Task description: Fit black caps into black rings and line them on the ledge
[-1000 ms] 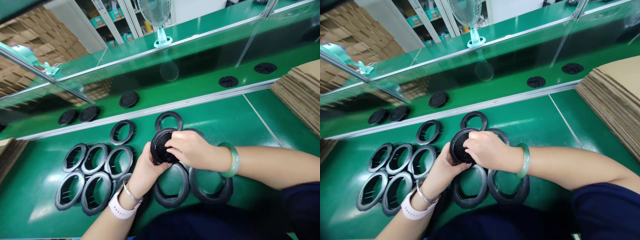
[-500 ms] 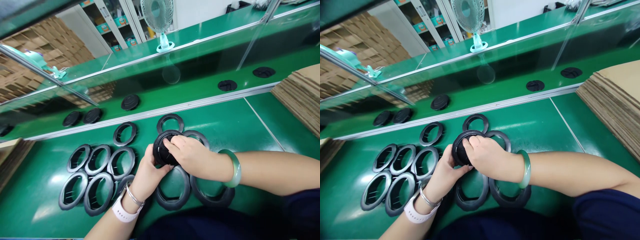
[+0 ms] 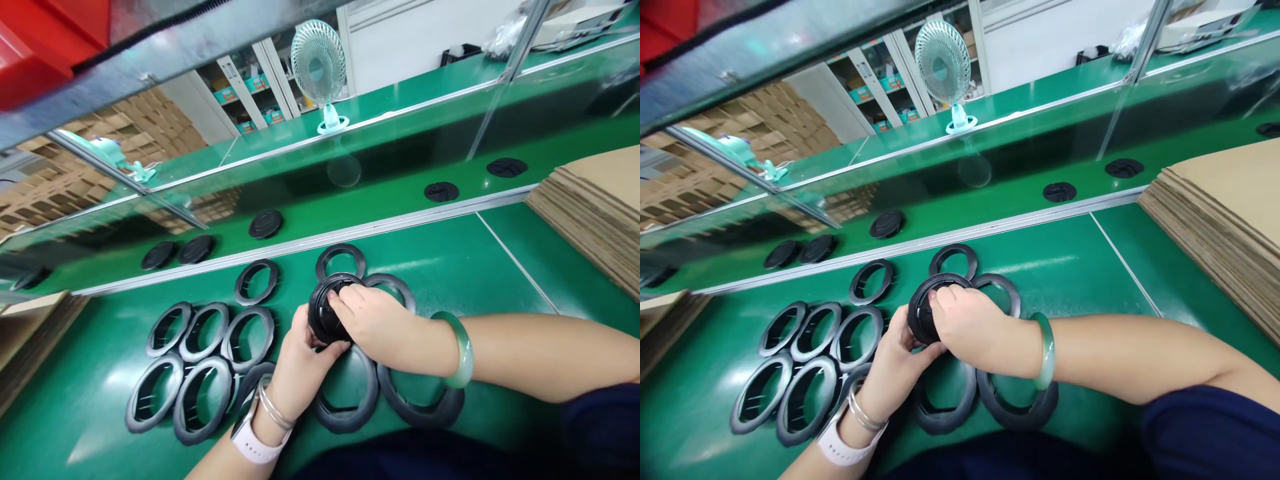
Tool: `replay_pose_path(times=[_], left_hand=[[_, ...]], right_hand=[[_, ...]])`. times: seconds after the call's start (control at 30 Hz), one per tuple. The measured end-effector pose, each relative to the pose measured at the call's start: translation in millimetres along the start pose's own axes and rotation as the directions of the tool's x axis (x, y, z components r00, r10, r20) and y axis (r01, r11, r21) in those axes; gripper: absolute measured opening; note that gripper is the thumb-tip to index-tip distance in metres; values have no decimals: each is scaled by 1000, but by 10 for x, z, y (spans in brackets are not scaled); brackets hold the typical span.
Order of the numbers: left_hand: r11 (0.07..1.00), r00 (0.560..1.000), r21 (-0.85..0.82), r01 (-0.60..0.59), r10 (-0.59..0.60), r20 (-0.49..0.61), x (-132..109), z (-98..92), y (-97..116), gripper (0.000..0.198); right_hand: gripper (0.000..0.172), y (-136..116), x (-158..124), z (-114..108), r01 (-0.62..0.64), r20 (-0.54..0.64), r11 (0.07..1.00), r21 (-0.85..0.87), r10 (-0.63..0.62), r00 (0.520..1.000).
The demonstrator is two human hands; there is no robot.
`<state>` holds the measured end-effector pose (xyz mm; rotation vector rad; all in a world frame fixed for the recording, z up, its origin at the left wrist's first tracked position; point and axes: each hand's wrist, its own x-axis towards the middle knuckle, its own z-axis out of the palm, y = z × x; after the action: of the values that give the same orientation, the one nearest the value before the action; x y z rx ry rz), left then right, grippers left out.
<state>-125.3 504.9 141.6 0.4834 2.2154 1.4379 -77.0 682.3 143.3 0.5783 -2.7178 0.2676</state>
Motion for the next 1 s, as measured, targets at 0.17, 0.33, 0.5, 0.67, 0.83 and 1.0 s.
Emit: replay_pose_path(times=[0.17, 0.33, 0.5, 0.67, 0.83, 1.0], left_hand=[[999, 999, -25, 44, -44, 17, 19, -15, -18, 56], [989, 995, -118, 86, -78, 69, 68, -33, -37, 58], [934, 999, -355, 35, -36, 2, 91, -49, -14, 68], [933, 999, -358, -40, 26, -41, 40, -70, -21, 85], [956, 993, -275, -105, 113, 12, -13, -75, -25, 87], [973, 995, -209, -96, 101, 16, -29, -82, -6, 59]], right_hand=[[47, 9, -12, 54, 20, -14, 999, 35, -20, 1000], [37, 71, -3, 75, 12, -42, 997, 70, -9, 999], [29, 229, 32, -105, -60, -342, 951, 302, 167, 925], [27, 322, 88, -85, -281, -54, 583, 763, 489, 870], [11, 279, 103, 53, -362, 84, 453, 814, 526, 846], [13, 212, 78, 92, -371, 116, 365, 854, 562, 819]])
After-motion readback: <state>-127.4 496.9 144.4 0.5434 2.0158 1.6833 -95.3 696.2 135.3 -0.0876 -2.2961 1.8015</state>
